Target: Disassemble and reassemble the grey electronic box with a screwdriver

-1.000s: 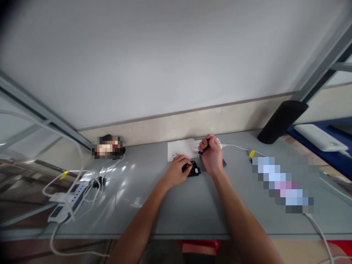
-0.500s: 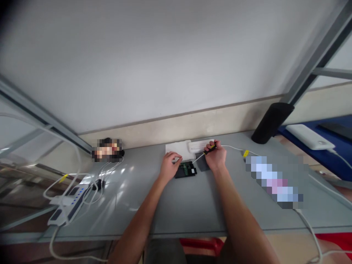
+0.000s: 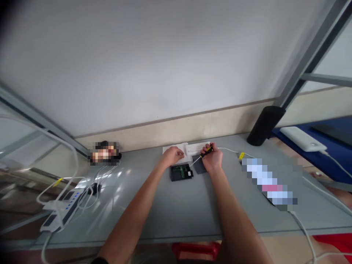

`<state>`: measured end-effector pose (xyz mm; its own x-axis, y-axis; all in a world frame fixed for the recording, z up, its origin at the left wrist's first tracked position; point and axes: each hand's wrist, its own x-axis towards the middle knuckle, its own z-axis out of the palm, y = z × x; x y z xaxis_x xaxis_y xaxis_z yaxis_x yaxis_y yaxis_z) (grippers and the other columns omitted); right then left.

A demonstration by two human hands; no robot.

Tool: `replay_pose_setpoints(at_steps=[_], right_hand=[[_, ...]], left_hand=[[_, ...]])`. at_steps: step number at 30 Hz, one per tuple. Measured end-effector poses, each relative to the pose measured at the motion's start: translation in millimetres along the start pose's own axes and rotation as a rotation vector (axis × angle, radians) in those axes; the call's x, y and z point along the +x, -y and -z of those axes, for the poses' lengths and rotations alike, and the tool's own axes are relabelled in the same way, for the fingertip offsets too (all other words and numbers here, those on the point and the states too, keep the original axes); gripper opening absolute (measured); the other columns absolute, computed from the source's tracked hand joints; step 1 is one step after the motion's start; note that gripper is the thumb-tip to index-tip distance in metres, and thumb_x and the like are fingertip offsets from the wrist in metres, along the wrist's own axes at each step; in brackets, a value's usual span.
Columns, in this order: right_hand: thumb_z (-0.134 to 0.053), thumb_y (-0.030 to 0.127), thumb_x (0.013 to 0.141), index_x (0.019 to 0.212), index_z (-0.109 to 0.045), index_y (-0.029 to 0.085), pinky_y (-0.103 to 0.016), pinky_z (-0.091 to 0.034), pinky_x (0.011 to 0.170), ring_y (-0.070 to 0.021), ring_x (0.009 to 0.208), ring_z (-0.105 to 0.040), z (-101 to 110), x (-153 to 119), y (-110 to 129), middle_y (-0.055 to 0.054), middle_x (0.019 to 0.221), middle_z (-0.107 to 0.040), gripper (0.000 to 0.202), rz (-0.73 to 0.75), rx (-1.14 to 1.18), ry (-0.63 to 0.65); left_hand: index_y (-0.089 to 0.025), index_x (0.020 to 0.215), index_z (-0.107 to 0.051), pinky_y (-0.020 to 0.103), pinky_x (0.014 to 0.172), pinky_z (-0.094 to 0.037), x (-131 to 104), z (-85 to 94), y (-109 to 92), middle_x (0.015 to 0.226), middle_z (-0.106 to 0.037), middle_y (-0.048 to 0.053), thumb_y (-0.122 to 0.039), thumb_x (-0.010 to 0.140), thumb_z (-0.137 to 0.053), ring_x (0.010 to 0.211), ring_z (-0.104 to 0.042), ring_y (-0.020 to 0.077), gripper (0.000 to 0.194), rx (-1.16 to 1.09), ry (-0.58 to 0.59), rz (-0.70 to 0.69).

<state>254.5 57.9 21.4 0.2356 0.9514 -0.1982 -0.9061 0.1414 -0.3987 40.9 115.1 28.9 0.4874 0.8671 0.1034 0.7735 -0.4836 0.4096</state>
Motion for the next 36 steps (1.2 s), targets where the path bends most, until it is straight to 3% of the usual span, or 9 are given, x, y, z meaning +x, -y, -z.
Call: replay_pose_setpoints(at_steps=[3,6,9,12,17,30,36], right_hand=[[-0.062,0.032,0.093,0.084,-0.048,0.024,-0.021,-0.045,0.051,-0.0094,0.053,-0.047,-5,-3,-2,0.006,0.067,-0.047,0.018,0.054,-0.048,0.036],[-0.069,0.033,0.089,0.086,-0.05,0.025,-0.021,-0.047,0.055,-0.0092,0.057,-0.05,-18,-11,-9,0.006,0.071,-0.05,0.021,0.122,-0.105,0.11],[-0.075,0.038,0.087,0.087,-0.053,0.025,-0.022,-0.05,0.063,-0.0092,0.065,-0.055,-34,-25,-24,0.004,0.079,-0.054,0.026,0.164,-0.181,0.222],[-0.071,0.047,0.091,0.092,-0.054,0.027,-0.024,-0.052,0.07,-0.0108,0.075,-0.06,-46,-40,-45,0.003,0.086,-0.058,0.026,0.275,-0.297,0.267],[-0.063,0.054,0.095,0.099,-0.052,0.03,-0.024,-0.05,0.064,-0.0113,0.078,-0.062,-46,-52,-69,0.003,0.093,-0.06,0.027,0.336,-0.52,0.318],[-0.063,0.052,0.096,0.1,-0.054,0.03,-0.026,-0.049,0.064,-0.0115,0.071,-0.058,-39,-49,-69,0.003,0.089,-0.06,0.024,0.342,-0.588,0.324],[-0.059,0.046,0.099,0.103,-0.064,0.027,-0.03,-0.05,0.075,-0.0145,0.079,-0.06,-51,-57,-63,-0.001,0.089,-0.062,0.02,0.436,-0.848,0.507]], left_hand=[[-0.021,0.107,-0.078,0.032,0.09,-0.052,-18,4.7,1,0.1,-0.074,0.006,-0.029,0.097,-0.064,0.097,-0.068,0.0213,0.019,-0.046,-0.034,-0.007],[-0.021,0.107,-0.076,0.03,0.089,-0.052,-53,8.5,3,0.103,-0.072,0.006,-0.031,0.104,-0.05,0.096,-0.067,0.0189,0.028,-0.197,-0.115,-0.049],[-0.021,0.103,-0.075,0.03,0.087,-0.053,-88,5.8,6,0.1,-0.07,0.006,-0.033,0.105,-0.048,0.092,-0.066,0.0182,0.03,-0.279,-0.133,-0.022],[-0.02,0.106,-0.073,0.032,0.092,-0.053,-106,-0.9,8,0.105,-0.069,0.006,-0.03,0.104,-0.048,0.096,-0.066,0.0185,0.027,-0.33,-0.192,0.014],[-0.02,0.102,-0.071,0.034,0.096,-0.052,-105,-6.0,6,0.102,-0.069,0.006,-0.026,0.104,-0.046,0.1,-0.066,0.0192,0.025,-0.345,-0.217,0.026],[-0.021,0.096,-0.067,0.033,0.094,-0.052,-105,-6.1,7,0.102,-0.067,0.005,-0.024,0.105,-0.044,0.097,-0.065,0.0185,0.025,-0.325,-0.173,0.023],[-0.02,0.102,-0.069,0.034,0.098,-0.052,-106,-3.4,7,0.104,-0.067,0.006,-0.025,0.104,-0.046,0.102,-0.065,0.0193,0.024,-0.345,-0.14,-0.041]])
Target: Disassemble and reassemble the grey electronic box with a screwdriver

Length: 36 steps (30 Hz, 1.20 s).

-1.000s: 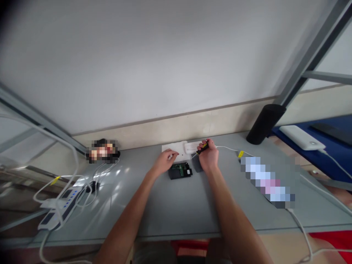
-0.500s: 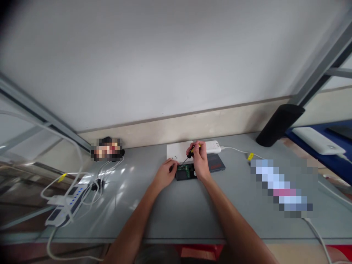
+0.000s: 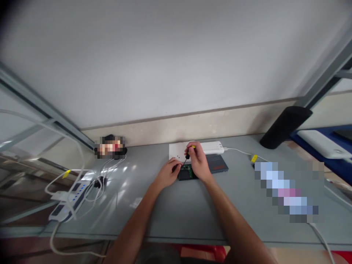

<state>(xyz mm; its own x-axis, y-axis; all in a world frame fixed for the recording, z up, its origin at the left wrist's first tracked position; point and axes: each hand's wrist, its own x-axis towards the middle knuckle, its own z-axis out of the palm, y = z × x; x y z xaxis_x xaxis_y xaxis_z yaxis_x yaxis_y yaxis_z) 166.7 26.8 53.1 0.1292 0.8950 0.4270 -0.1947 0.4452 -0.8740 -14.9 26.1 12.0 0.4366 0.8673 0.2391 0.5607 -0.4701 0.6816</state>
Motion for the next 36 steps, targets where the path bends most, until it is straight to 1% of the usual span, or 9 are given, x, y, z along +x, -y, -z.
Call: replay_pose_setpoints(at_steps=[3,7,11,15,21,25,29,32,36], right_hand=[[-0.059,0.046,0.099,0.105,-0.071,0.027,-0.031,-0.05,0.078,-0.0168,0.085,-0.06,-6,10,6,-0.003,0.094,-0.064,0.023,0.034,-0.084,0.138],[-0.056,0.053,0.099,0.101,-0.073,0.024,-0.031,-0.047,0.071,-0.0166,0.075,-0.057,-15,24,1,-0.002,0.08,-0.063,0.033,-0.033,0.008,0.296],[-0.059,0.055,0.097,0.093,-0.07,0.025,-0.029,-0.044,0.064,-0.0152,0.068,-0.052,-18,22,-5,-0.001,0.075,-0.059,0.032,-0.112,0.179,0.219],[-0.07,0.046,0.092,0.081,-0.072,0.024,-0.029,-0.045,0.066,-0.0157,0.076,-0.053,-15,15,3,-0.003,0.086,-0.059,0.025,-0.028,0.068,0.153],[-0.06,0.053,0.097,0.106,-0.074,0.025,-0.032,-0.046,0.07,-0.0177,0.076,-0.056,-10,12,2,-0.003,0.08,-0.063,0.032,-0.081,0.089,0.166],[-0.054,0.052,0.1,0.095,-0.071,0.026,-0.032,-0.046,0.071,-0.0177,0.077,-0.056,-14,10,-1,-0.003,0.083,-0.061,0.032,-0.063,0.093,0.172],[-0.064,0.048,0.096,0.087,-0.071,0.025,-0.031,-0.046,0.069,-0.0181,0.083,-0.054,-15,9,4,-0.005,0.092,-0.058,0.026,0.03,-0.021,0.13],[-0.064,0.044,0.096,0.095,-0.072,0.026,-0.03,-0.046,0.067,-0.0162,0.078,-0.053,-12,10,5,-0.003,0.092,-0.058,0.02,0.008,-0.05,0.162],[-0.051,0.044,0.104,0.107,-0.072,0.025,-0.033,-0.049,0.076,-0.0171,0.08,-0.059,-6,11,1,-0.004,0.089,-0.066,0.028,-0.027,-0.059,0.217]], left_hand=[[-0.021,0.103,-0.07,0.035,0.099,-0.052,0,-0.4,0,0.105,-0.066,0.006,-0.023,0.102,-0.048,0.102,-0.065,0.0195,0.022,0.014,-0.004,-0.008],[-0.021,0.103,-0.069,0.035,0.099,-0.053,0,-2.8,1,0.106,-0.066,0.006,-0.022,0.101,-0.048,0.103,-0.065,0.0196,0.021,0.024,-0.022,-0.005],[-0.022,0.101,-0.067,0.035,0.099,-0.052,0,-5.8,2,0.104,-0.066,0.005,-0.019,0.1,-0.048,0.102,-0.065,0.0193,0.019,0.027,-0.039,-0.006],[-0.021,0.097,-0.063,0.035,0.095,-0.053,1,-8.8,1,0.101,-0.064,0.005,-0.017,0.098,-0.048,0.097,-0.064,0.0192,0.016,0.053,-0.058,0.024],[-0.021,0.095,-0.064,0.035,0.099,-0.053,3,-10.9,2,0.102,-0.064,0.005,-0.017,0.098,-0.048,0.1,-0.064,0.0192,0.017,0.056,-0.051,0.036],[-0.02,0.095,-0.066,0.035,0.099,-0.053,3,-10.3,2,0.102,-0.064,0.006,-0.016,0.098,-0.047,0.1,-0.065,0.019,0.02,0.047,-0.052,0.025],[-0.02,0.094,-0.066,0.035,0.098,-0.053,3,-9.9,2,0.1,-0.064,0.005,-0.016,0.098,-0.047,0.099,-0.065,0.019,0.019,0.049,-0.055,0.007],[-0.019,0.094,-0.065,0.035,0.098,-0.053,3,-10.5,3,0.099,-0.063,0.005,-0.016,0.098,-0.047,0.098,-0.065,0.0193,0.019,0.053,-0.057,-0.001],[-0.019,0.096,-0.065,0.035,0.098,-0.053,2,-10.6,4,0.101,-0.063,0.006,-0.017,0.099,-0.047,0.099,-0.065,0.0197,0.019,0.055,-0.055,0.009]])
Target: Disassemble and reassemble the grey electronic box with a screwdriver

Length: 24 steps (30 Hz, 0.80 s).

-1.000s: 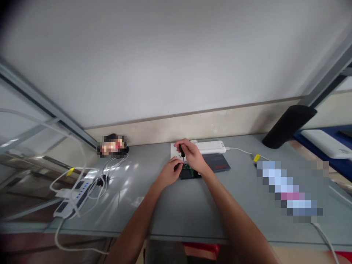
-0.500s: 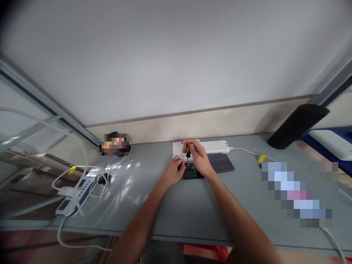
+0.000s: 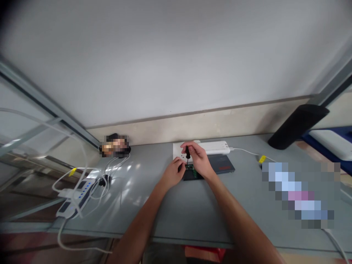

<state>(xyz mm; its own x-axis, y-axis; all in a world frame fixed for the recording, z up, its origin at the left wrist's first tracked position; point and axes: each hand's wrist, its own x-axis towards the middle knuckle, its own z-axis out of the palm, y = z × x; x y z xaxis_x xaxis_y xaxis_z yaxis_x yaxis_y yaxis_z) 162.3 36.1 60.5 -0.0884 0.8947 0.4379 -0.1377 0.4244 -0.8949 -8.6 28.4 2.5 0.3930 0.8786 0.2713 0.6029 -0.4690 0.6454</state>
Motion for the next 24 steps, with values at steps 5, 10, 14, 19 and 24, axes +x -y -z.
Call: replay_pose_setpoints(at_steps=[5,10,14,19,24], right_hand=[[-0.056,0.046,0.101,0.099,-0.072,0.025,-0.035,-0.053,0.08,-0.0206,0.096,-0.063,2,1,1,-0.006,0.101,-0.066,0.026,0.015,0.025,-0.051],[-0.067,0.041,0.095,0.1,-0.075,0.027,-0.032,-0.053,0.07,-0.0166,0.082,-0.06,7,3,2,-0.004,0.097,-0.059,0.017,0.054,-0.047,-0.087],[-0.053,0.044,0.103,0.123,-0.068,0.028,-0.037,-0.054,0.083,-0.019,0.09,-0.065,11,3,-5,-0.005,0.099,-0.067,0.03,0.028,-0.002,-0.034],[-0.057,0.046,0.1,0.105,-0.069,0.027,-0.036,-0.055,0.086,-0.0197,0.102,-0.064,10,2,-8,-0.007,0.118,-0.062,0.024,0.033,-0.004,-0.111],[-0.061,0.045,0.098,0.111,-0.069,0.028,-0.032,-0.053,0.072,-0.0164,0.082,-0.06,11,2,-6,-0.004,0.099,-0.061,0.023,0.047,-0.058,-0.122]], left_hand=[[-0.02,0.096,-0.066,0.035,0.098,-0.053,0,0.5,-1,0.1,-0.063,0.005,-0.017,0.099,-0.046,0.099,-0.064,0.0194,0.02,-0.008,-0.001,0.0],[-0.02,0.096,-0.066,0.035,0.097,-0.053,0,-0.7,0,0.1,-0.063,0.005,-0.016,0.099,-0.047,0.097,-0.064,0.0189,0.02,0.004,-0.005,0.01],[-0.021,0.096,-0.066,0.035,0.098,-0.052,0,-0.5,0,0.1,-0.063,0.005,-0.017,0.099,-0.047,0.098,-0.064,0.0188,0.02,0.003,-0.005,0.002],[-0.019,0.095,-0.067,0.035,0.097,-0.053,0,0.9,-1,0.099,-0.063,0.006,-0.018,0.1,-0.047,0.098,-0.064,0.0192,0.021,-0.009,-0.007,-0.011],[-0.02,0.095,-0.067,0.035,0.098,-0.053,0,1.3,-1,0.1,-0.064,0.005,-0.016,0.099,-0.047,0.098,-0.065,0.0188,0.02,-0.01,0.006,-0.001]])
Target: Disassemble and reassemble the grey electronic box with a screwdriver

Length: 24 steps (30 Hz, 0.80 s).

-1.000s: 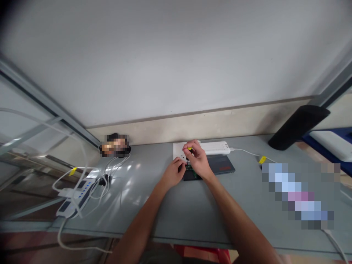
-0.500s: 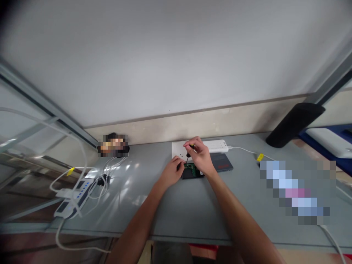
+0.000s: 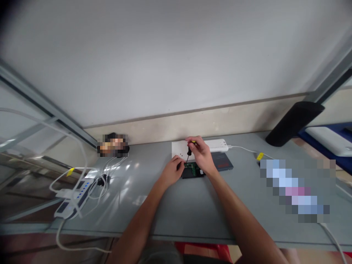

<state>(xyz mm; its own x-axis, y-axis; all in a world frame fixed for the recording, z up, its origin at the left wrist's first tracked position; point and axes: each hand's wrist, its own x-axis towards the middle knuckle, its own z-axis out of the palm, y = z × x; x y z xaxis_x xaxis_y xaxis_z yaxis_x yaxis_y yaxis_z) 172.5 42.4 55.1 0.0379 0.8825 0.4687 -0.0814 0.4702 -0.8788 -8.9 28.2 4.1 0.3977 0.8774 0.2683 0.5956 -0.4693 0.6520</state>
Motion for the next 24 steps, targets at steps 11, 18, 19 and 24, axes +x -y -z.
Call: replay_pose_setpoints(at_steps=[11,18,19,24], right_hand=[[-0.073,0.039,0.09,0.093,-0.076,0.027,-0.031,-0.052,0.069,-0.0175,0.086,-0.059,1.0,0.5,0.9,-0.005,0.103,-0.06,0.012,-0.011,0.052,-0.023],[-0.056,0.045,0.101,0.111,-0.073,0.027,-0.036,-0.053,0.079,-0.0179,0.084,-0.061,2.3,0.7,3.9,-0.005,0.1,-0.069,0.027,-0.073,0.095,0.08],[-0.057,0.045,0.1,0.105,-0.074,0.026,-0.036,-0.053,0.078,-0.0179,0.086,-0.061,1.2,0.3,4.1,-0.006,0.104,-0.068,0.026,-0.065,0.086,0.071],[-0.074,0.041,0.089,0.093,-0.076,0.027,-0.032,-0.053,0.07,-0.0168,0.083,-0.06,0.0,0.1,5.7,-0.004,0.098,-0.06,0.014,-0.017,0.05,0.007]], left_hand=[[-0.02,0.095,-0.068,0.035,0.098,-0.053,0.4,0.6,-0.2,0.099,-0.064,0.005,-0.017,0.099,-0.048,0.097,-0.065,0.0188,0.021,-0.006,0.006,0.017],[-0.02,0.095,-0.068,0.035,0.099,-0.053,0.5,0.5,-0.4,0.1,-0.065,0.005,-0.017,0.098,-0.048,0.098,-0.065,0.0186,0.02,-0.017,-0.004,0.025],[-0.02,0.095,-0.068,0.035,0.098,-0.053,0.4,0.4,-0.3,0.1,-0.065,0.005,-0.017,0.098,-0.048,0.098,-0.065,0.0187,0.02,-0.02,-0.007,0.022],[-0.02,0.095,-0.069,0.035,0.097,-0.053,0.4,-0.1,0.4,0.1,-0.065,0.005,-0.018,0.098,-0.049,0.098,-0.065,0.0189,0.02,-0.015,-0.006,0.026]])
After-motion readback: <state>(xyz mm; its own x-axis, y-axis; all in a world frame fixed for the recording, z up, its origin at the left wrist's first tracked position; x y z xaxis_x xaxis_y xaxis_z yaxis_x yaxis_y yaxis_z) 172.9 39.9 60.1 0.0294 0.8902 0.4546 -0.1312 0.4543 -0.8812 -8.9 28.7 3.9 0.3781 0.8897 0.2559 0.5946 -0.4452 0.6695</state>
